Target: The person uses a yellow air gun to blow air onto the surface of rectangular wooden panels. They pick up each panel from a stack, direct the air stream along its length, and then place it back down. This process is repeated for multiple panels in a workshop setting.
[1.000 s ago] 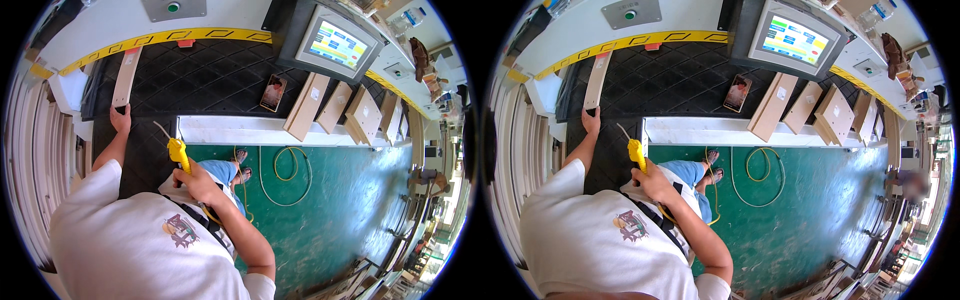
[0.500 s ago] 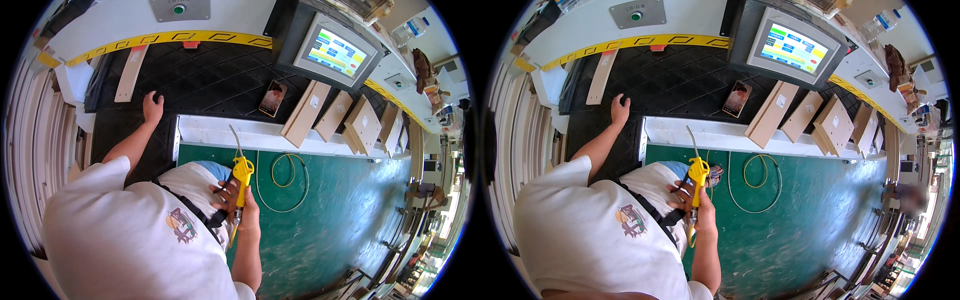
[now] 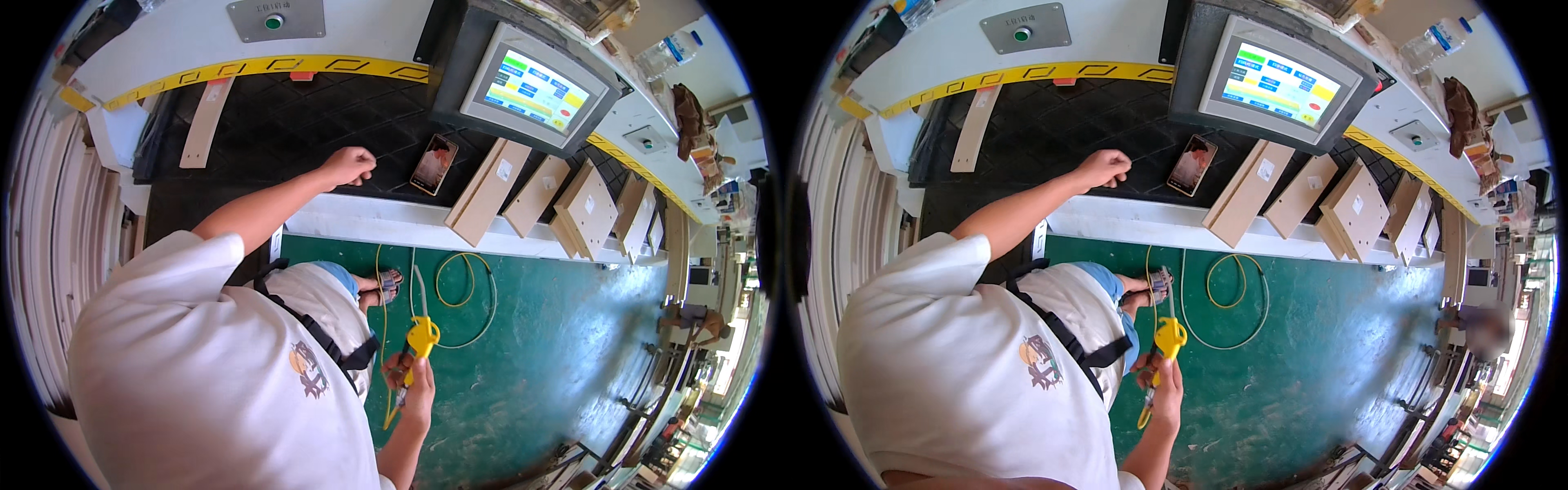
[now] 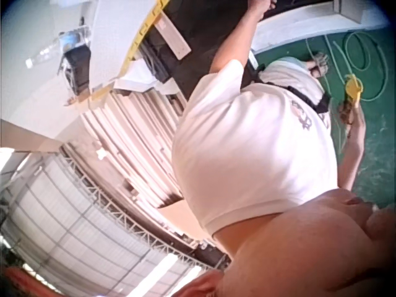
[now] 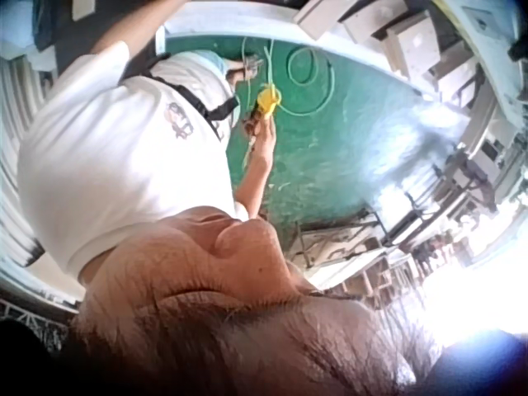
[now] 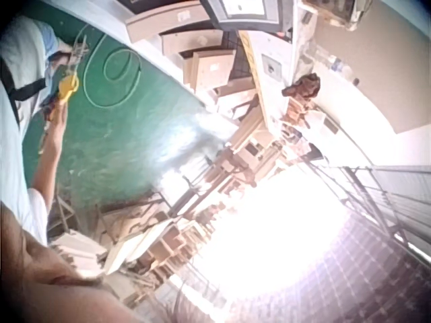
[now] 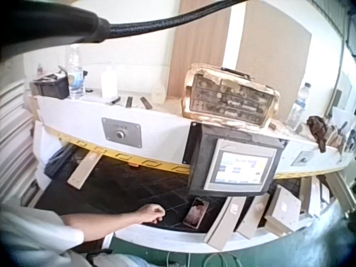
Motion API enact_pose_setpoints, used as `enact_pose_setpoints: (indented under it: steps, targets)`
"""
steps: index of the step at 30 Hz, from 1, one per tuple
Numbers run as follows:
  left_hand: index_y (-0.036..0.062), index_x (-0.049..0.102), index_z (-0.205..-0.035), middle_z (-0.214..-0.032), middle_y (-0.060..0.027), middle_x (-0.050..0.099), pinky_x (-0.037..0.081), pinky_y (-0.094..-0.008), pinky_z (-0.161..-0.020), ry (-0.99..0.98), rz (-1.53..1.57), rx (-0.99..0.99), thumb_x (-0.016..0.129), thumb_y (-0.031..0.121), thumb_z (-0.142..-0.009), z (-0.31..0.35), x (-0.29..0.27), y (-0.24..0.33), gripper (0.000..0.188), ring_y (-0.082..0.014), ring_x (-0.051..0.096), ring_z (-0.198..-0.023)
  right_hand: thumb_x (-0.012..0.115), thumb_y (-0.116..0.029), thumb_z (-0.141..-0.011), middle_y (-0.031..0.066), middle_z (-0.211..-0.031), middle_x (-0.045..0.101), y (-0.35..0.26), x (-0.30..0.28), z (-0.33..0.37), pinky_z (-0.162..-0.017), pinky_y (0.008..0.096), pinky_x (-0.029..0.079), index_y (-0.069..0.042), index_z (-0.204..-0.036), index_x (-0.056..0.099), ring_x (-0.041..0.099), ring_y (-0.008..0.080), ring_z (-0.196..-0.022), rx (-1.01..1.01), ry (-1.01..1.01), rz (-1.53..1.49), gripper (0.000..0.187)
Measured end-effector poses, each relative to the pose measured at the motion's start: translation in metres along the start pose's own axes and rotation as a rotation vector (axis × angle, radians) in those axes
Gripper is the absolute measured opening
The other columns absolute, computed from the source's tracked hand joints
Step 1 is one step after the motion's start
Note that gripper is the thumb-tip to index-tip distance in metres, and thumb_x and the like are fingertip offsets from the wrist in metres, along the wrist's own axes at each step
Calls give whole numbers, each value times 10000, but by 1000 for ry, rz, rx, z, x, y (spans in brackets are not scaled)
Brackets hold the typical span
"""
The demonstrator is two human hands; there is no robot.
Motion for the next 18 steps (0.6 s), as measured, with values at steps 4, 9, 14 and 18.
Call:
enact_pose_setpoints:
  steps: [4,9,14,18]
  targets:
    - [31,715,-1062,-923,-55,748,552,-309,-755,-37,-220,194,686,271,-993,-48,23,7,251,-143,701,-841,506,-479,-1084,146,-1045,677,8,-39,45,-645,297,459,-18,-1204,549,625,174,-802,-37,-203,147,479]
    - [54,740,-1064,-965,-76,778,560,-350,-823,46,-389,384,721,314,-953,-102,51,-3,283,-205,739,-912,502,-449,-1087,106,-916,714,45,-81,95,-628,277,457,-5,-1176,596,593,135,-702,147,63,332,463]
    - [84,764,-1027,-981,-75,785,563,-366,-815,29,-421,325,730,356,-933,-129,74,-7,289,-240,745,-929,463,-375,-1105,42,-885,721,95,-118,120,-630,269,455,-38,-1205,603,642,107,-759,484,238,718,378]
    - [111,781,-1024,-1033,-93,789,566,-396,-847,37,-477,250,734,430,-898,-128,77,3,345,-278,745,-969,484,-374,-1098,85,-895,722,75,-88,131,-643,274,459,-15,-1210,597,647,125,-776,388,185,390,393]
Point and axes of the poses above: each hand's wrist, its own z-axis away from the middle knuckle, its own x-axis out of the palm, y = z × x, the point moved 1 cm from there along -z, towards the middle knuckle
